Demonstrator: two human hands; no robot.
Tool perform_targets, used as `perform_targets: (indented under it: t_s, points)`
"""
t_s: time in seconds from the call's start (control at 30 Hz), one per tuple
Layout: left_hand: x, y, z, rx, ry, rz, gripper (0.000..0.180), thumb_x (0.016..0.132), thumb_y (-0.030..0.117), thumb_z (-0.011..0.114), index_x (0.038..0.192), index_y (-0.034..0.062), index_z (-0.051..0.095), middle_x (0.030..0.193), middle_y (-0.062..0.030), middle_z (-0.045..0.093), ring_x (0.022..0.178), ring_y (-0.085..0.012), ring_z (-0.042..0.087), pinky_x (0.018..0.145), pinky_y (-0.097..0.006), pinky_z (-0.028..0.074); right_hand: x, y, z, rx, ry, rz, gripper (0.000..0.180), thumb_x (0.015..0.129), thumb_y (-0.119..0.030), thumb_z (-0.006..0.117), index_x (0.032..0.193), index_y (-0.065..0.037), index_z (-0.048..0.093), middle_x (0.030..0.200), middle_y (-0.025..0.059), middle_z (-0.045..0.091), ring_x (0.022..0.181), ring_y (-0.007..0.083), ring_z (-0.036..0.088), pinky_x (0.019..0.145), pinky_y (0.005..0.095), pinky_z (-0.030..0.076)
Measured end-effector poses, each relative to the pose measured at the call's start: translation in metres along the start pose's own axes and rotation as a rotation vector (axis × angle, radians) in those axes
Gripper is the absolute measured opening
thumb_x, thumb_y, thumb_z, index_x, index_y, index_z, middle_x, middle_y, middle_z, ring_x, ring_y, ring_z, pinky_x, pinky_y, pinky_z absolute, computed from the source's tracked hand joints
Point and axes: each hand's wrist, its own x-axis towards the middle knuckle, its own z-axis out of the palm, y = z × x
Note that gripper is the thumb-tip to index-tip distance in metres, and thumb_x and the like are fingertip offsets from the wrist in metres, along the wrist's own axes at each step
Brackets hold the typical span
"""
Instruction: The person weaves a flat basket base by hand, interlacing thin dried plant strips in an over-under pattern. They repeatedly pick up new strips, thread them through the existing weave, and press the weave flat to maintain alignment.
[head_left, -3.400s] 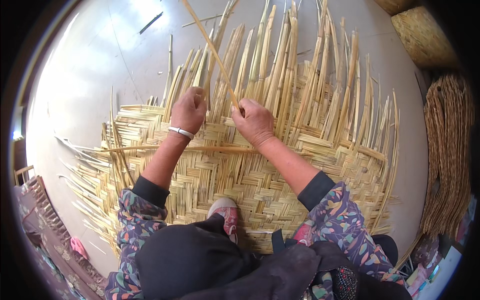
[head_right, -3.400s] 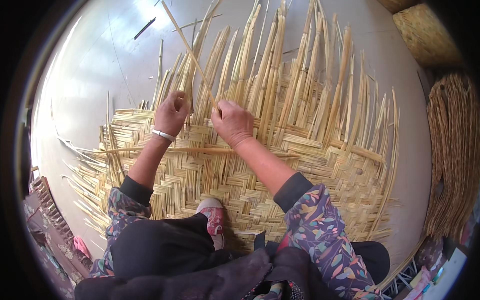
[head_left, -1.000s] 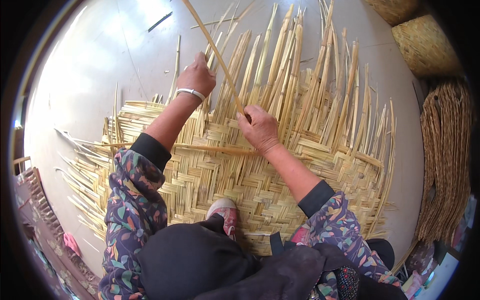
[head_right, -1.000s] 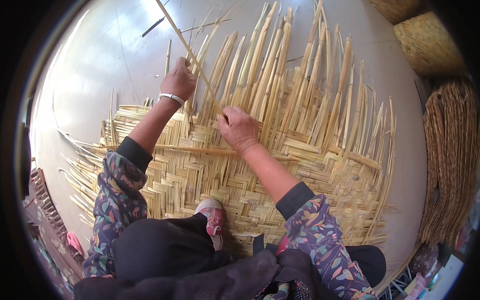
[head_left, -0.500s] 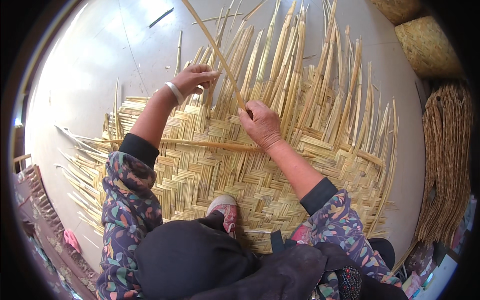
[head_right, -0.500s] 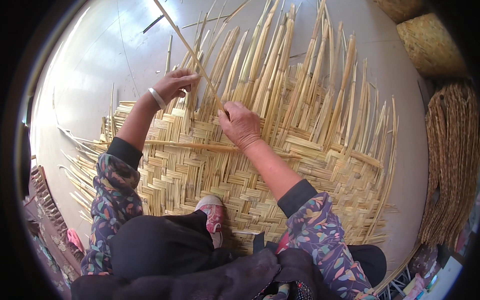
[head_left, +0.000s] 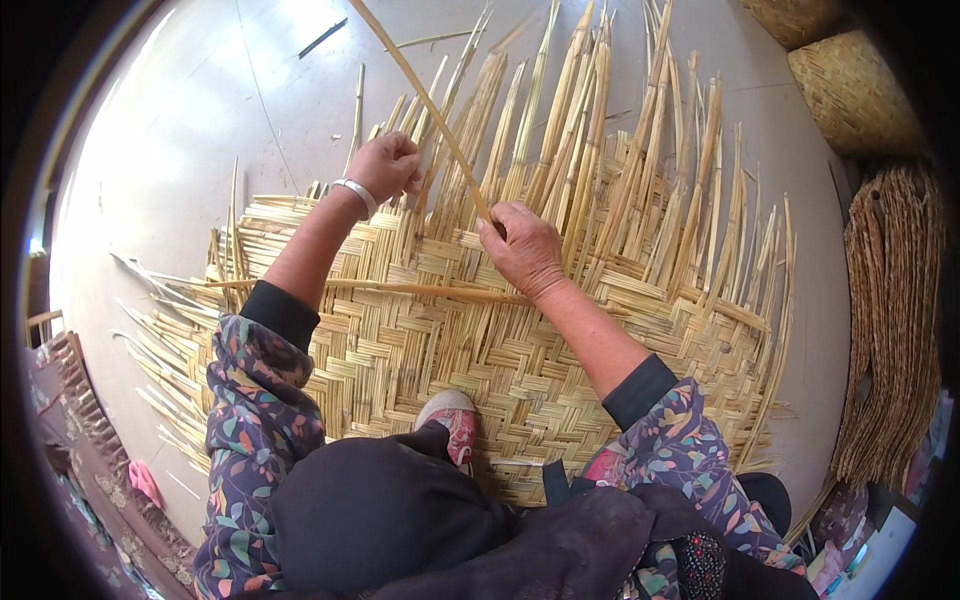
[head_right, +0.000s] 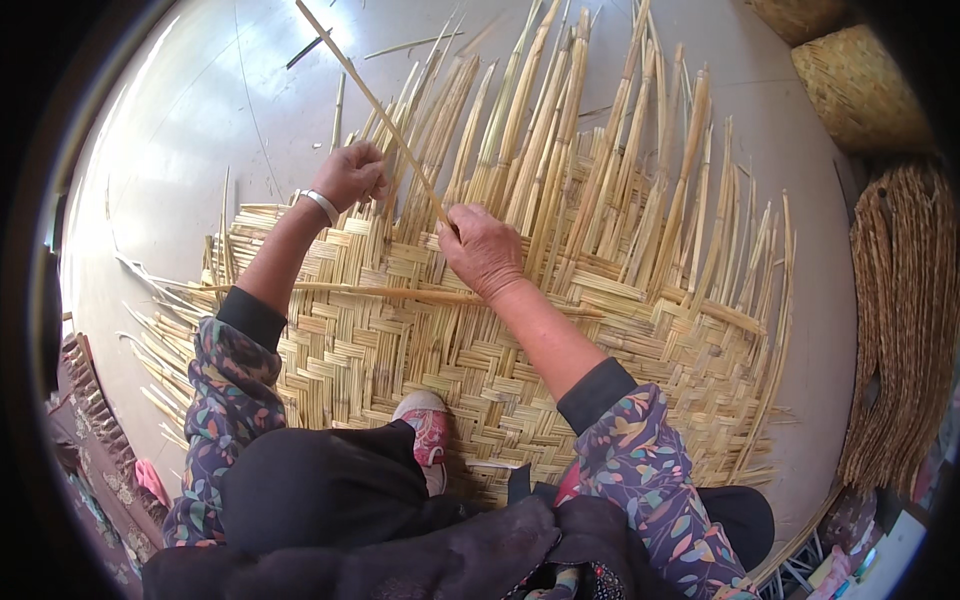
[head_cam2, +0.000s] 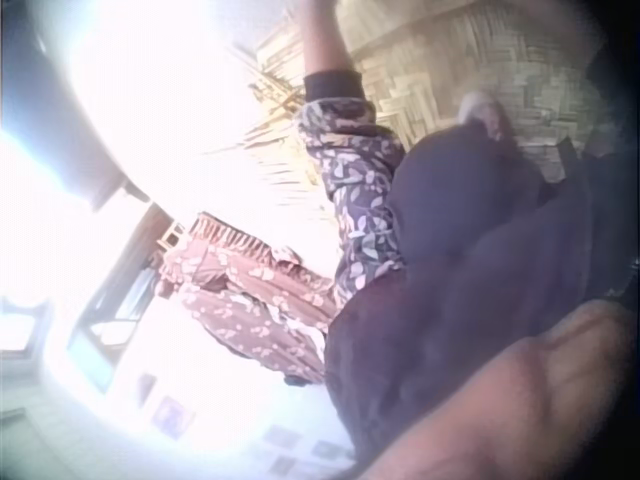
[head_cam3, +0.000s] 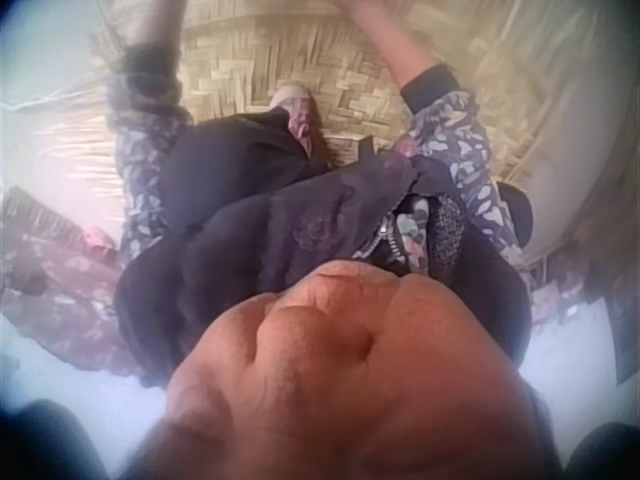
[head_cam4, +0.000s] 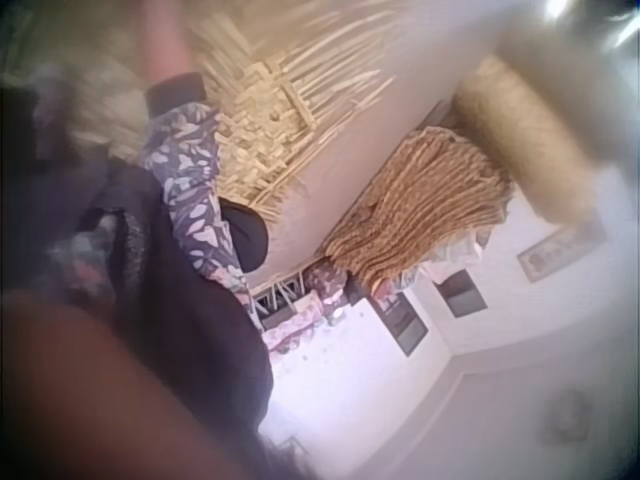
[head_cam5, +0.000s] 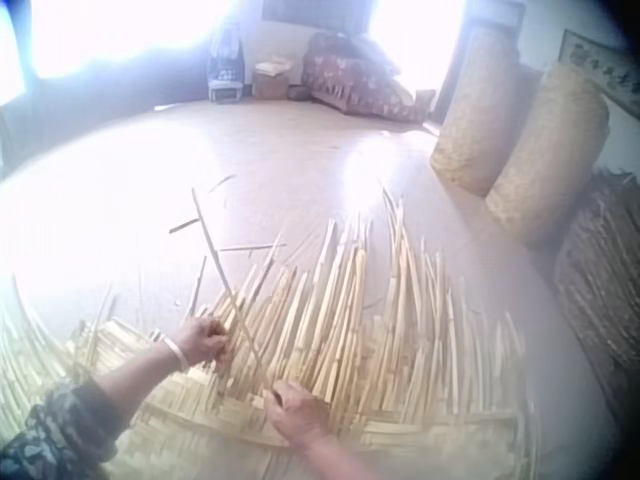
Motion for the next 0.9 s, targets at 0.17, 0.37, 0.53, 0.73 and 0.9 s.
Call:
perform_targets:
  t_s: [0.17,0.37,0.53,0.73,0.9]
  points:
    - [-0.003,-0.004,0.008,-0.263,-0.049,-0.021,0.008,0.085,0.012,0.06,0.087,0.0055,0.055,0.071,-0.0016,0.059,0.064,-0.0074,0.057,0.054,-0.021,0.046,-0.001,0.005,0.001,0.03,0.017,-0.005,0.02,0.084,-0.026,0.058,0.078,-0.007,0.056,0.072,0.0086,0.055,0.063,0.0253,0.057,0.06,0.0385,0.047]
    - [0.005,-0.034,0.014,-0.192,0.01,0.126,0.011,0.084,0.012,0.064,0.086,0.0066,0.055,0.071,0.0009,0.055,0.062,-0.0072,0.055,0.055,-0.023,0.047,-0.001,0.0,-0.001,0.002,-0.016,0.008,0.015,0.083,-0.023,0.055,0.078,-0.009,0.056,0.075,0.0074,0.057,0.065,0.026,0.059,0.061,0.039,0.05]
    - [-0.004,-0.022,0.019,-0.314,0.075,-0.095,0.011,0.086,0.015,0.063,0.087,0.0082,0.054,0.069,0.0002,0.055,0.056,-0.0081,0.054,0.05,-0.023,0.047,-0.001,0.002,0.0,0.01,-0.007,0.011,0.015,0.083,-0.023,0.055,0.079,-0.009,0.056,0.075,0.0072,0.057,0.066,0.0264,0.059,0.062,0.0392,0.05]
    - [-0.005,-0.017,0.016,-0.352,0.003,-0.165,0.011,0.087,0.016,0.063,0.089,0.0079,0.056,0.07,0.0004,0.057,0.057,-0.0088,0.056,0.049,-0.024,0.048,-0.002,0.001,0.0,0.019,0.019,-0.004,0.018,0.084,-0.025,0.057,0.079,-0.007,0.056,0.073,0.0075,0.056,0.064,0.0247,0.058,0.061,0.0384,0.048]
    - [0.002,-0.016,0.017,-0.095,-0.083,-0.045,0.017,0.084,0.014,0.066,0.097,0.0048,0.06,0.072,-0.0006,0.058,0.061,-0.0093,0.057,0.056,-0.024,0.05,-0.001,0.004,0.004,0.032,0.036,-0.016,0.02,0.083,-0.026,0.058,0.079,-0.006,0.057,0.072,0.0085,0.055,0.063,0.0251,0.057,0.061,0.0379,0.047]
